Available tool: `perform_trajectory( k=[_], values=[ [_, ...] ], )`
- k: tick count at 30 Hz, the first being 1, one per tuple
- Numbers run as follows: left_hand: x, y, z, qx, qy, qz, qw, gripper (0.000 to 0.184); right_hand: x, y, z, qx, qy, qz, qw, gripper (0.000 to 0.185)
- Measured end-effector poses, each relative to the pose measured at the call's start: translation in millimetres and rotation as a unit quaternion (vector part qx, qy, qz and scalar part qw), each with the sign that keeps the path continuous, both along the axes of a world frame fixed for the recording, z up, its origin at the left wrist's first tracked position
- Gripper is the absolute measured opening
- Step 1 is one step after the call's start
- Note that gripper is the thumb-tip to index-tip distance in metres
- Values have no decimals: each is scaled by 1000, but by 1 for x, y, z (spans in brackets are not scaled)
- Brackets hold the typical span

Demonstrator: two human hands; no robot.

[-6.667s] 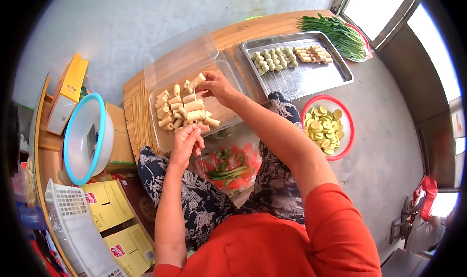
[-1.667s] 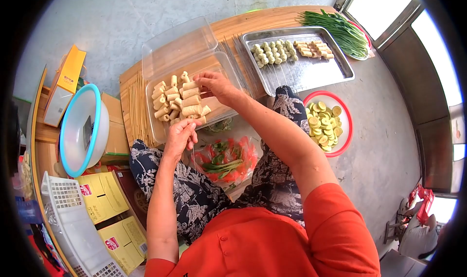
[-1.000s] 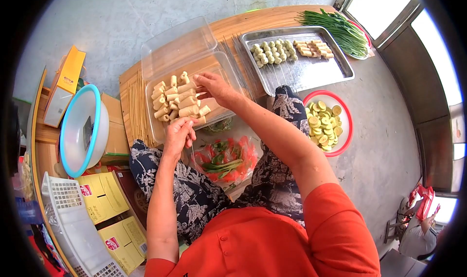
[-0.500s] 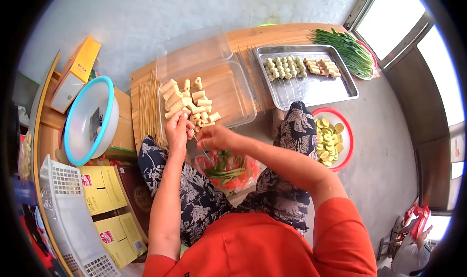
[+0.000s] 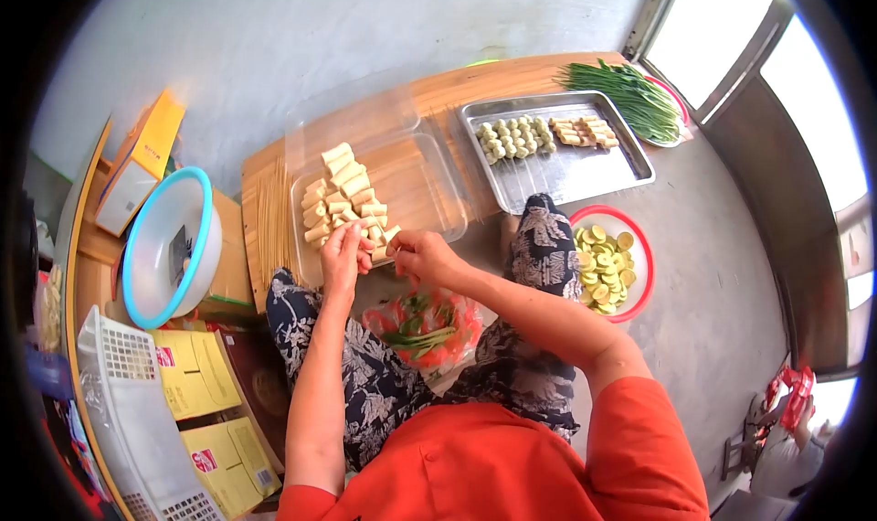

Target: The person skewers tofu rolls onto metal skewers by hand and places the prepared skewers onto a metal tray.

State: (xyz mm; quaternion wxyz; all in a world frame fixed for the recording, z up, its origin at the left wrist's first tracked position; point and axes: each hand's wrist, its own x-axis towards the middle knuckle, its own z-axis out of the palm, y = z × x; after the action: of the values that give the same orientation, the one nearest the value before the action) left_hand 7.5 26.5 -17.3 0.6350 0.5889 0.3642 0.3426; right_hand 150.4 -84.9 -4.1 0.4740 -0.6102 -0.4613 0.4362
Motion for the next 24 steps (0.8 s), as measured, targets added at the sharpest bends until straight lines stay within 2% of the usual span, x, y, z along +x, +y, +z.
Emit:
perform_trajectory(
  k=[3, 4, 5, 9, 11, 18, 22, 24],
  values=[
    [1, 0, -6, -3, -12, -24, 1000, 24, 33, -4, 16, 11, -29, -36, 999, 12],
    [2, -2, -4, -14, -3, -24, 1000, 24, 49, -6, 18, 28, -3, -51, 998, 12],
    [2, -3, -6, -12, 0, -27, 1000, 23, 62, -15, 37, 23, -28, -49, 998, 14],
    [-1, -9, 1, 2, 39, -47, 998, 22, 134, -30, 58, 18, -32, -157, 987, 15],
    [-2, -15, 9, 16, 46, -62, 997, 22, 174, -43, 60, 31, -78, -195, 977, 13],
    [-1, -16, 6, 21, 81, -81, 993, 20, 306, -95, 4, -96, -199, -340, 914, 11],
    [2, -17, 0, 29, 105, -90, 990, 20, 359, -117, -32, -178, -225, -350, 892, 12],
    [3, -17, -2, 31, 131, -88, 987, 20, 374, -117, -44, -283, -303, -304, 858, 15]
  ],
)
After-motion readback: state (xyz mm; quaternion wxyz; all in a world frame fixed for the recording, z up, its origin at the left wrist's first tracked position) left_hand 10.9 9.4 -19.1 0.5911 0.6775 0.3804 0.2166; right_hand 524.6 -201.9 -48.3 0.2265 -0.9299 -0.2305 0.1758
